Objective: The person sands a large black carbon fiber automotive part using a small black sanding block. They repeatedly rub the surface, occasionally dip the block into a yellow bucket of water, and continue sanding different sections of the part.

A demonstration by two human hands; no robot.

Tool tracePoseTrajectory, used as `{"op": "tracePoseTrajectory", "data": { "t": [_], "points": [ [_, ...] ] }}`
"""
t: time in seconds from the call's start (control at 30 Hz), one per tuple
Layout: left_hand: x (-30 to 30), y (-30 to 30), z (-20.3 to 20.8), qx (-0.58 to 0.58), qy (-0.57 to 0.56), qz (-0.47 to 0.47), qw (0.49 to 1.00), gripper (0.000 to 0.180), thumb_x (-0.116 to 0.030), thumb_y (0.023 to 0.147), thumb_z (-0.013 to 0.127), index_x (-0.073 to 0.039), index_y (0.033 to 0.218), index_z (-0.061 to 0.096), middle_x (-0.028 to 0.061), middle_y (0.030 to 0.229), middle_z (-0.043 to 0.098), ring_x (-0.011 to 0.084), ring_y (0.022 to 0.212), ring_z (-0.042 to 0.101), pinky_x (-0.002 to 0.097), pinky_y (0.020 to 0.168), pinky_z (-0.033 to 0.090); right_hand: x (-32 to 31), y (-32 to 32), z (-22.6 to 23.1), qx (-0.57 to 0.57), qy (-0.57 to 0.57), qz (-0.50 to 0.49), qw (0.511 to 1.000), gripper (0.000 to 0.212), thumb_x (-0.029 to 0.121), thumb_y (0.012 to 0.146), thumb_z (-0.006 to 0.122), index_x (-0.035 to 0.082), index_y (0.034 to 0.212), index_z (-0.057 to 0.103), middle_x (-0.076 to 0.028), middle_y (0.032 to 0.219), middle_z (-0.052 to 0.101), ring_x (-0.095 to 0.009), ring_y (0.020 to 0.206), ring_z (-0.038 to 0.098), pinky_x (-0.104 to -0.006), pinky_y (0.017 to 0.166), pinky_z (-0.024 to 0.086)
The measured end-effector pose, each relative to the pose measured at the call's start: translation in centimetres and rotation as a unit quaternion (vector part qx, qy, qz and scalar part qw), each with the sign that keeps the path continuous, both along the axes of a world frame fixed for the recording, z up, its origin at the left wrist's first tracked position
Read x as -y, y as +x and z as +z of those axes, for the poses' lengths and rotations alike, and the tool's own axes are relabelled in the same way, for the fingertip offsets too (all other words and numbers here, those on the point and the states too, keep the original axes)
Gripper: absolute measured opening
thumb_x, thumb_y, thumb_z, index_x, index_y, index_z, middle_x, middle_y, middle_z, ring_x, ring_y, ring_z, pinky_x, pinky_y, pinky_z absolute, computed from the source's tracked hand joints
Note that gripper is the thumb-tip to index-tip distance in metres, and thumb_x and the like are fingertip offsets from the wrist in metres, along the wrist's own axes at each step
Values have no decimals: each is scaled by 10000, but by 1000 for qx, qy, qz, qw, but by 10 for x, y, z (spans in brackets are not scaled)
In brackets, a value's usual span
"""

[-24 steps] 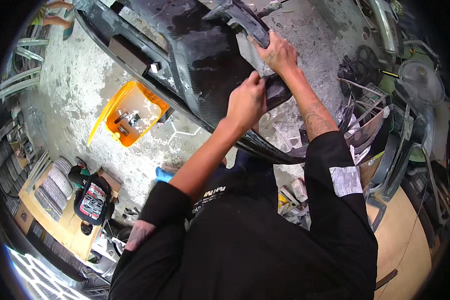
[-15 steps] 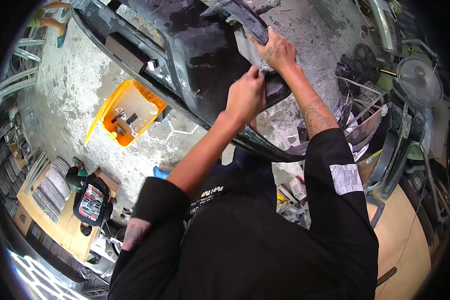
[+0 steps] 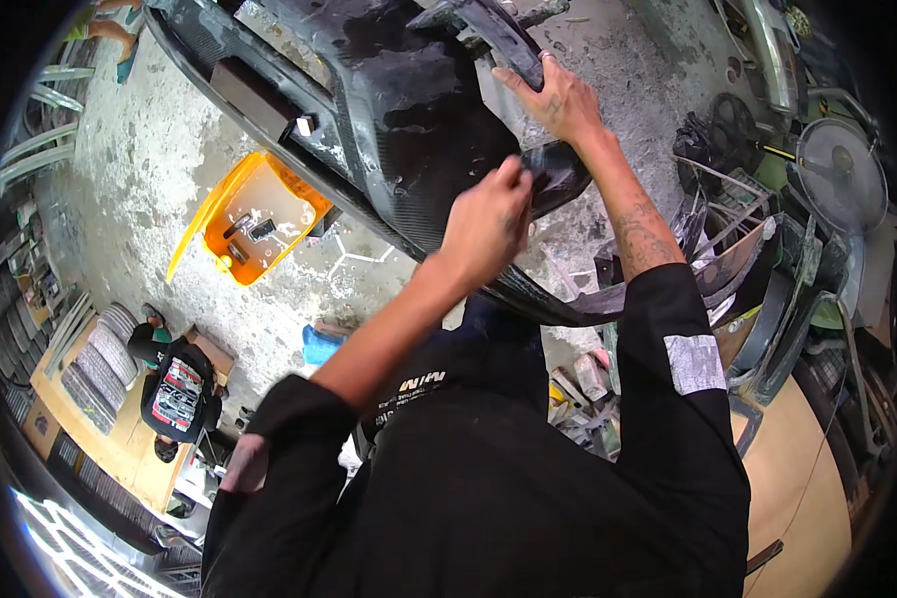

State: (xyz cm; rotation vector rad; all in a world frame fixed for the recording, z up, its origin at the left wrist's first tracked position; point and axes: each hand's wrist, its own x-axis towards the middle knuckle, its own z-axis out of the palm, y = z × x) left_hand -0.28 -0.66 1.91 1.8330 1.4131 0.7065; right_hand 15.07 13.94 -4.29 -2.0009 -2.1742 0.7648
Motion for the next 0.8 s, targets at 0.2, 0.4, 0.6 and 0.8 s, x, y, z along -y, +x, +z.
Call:
{"op": "tracePoseTrajectory", "data": {
  "t": [0.2,0.4,0.6,0.8],
  "points": [
    [5,2,-4,1,-15,14,1000,53,-53,926,661,-2,928,649,170,923,542,404,764,644,493,651,513,-2,5,-1,-9,-34,19,999,1080,833,858,584,-99,1404,559,-338,1151,704,-457,1142,678,-507,981,529],
    [-24,8,-36,-19,13,15,1000,63,-70,932,667,-11,919,649,156,945,558,398,761,657,498,647,523,-4,-8,-9,-21,4,29,999,1000,777,894,587,-76,1415,563,-329,1193,695,-449,1156,671,-504,986,526],
    [23,-12,21,28,-38,8,999,65,-37,916,650,20,942,668,197,975,601,410,813,667,508,670,533,-5,8,-29,3,6,53,999,622,604,1002,559,202,1476,590,-304,1322,644,-457,1155,670,-517,988,529],
    [-14,12,-17,-6,-8,-3,1000,101,-55,933,672,3,1010,698,157,933,554,388,773,664,488,643,525,-4,28,-59,21,54,110,992,791,680,960,564,67,1459,571,-309,1264,673,-458,1154,668,-505,1003,521]
  ]
}}
